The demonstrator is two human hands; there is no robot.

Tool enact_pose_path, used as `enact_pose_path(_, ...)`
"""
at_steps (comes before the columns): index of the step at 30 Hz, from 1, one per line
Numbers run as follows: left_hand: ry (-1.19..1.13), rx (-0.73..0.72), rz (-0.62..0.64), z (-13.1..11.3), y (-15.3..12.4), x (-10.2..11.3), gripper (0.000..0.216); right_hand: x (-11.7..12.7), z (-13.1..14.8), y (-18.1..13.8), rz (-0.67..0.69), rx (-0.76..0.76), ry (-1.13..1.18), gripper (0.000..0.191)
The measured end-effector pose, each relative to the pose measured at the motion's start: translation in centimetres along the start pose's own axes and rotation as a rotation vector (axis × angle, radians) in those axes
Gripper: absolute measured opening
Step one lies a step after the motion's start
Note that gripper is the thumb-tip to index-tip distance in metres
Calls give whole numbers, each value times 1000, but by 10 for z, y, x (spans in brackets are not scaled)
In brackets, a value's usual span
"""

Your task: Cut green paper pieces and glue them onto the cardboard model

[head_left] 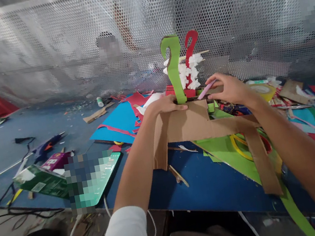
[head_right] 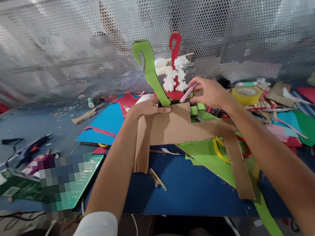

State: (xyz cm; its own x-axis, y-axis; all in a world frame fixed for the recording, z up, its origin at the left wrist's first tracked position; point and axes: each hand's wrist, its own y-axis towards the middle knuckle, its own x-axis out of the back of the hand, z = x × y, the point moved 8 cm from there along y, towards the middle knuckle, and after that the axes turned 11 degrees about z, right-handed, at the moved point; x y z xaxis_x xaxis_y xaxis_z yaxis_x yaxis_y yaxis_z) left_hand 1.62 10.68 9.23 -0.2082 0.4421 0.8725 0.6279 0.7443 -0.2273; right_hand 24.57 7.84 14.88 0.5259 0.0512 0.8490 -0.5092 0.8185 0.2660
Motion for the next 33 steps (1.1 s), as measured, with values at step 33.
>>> enact_pose_path(33,-22,40,5,3,-2,0,91,-8,23,-4,86,88,62,15)
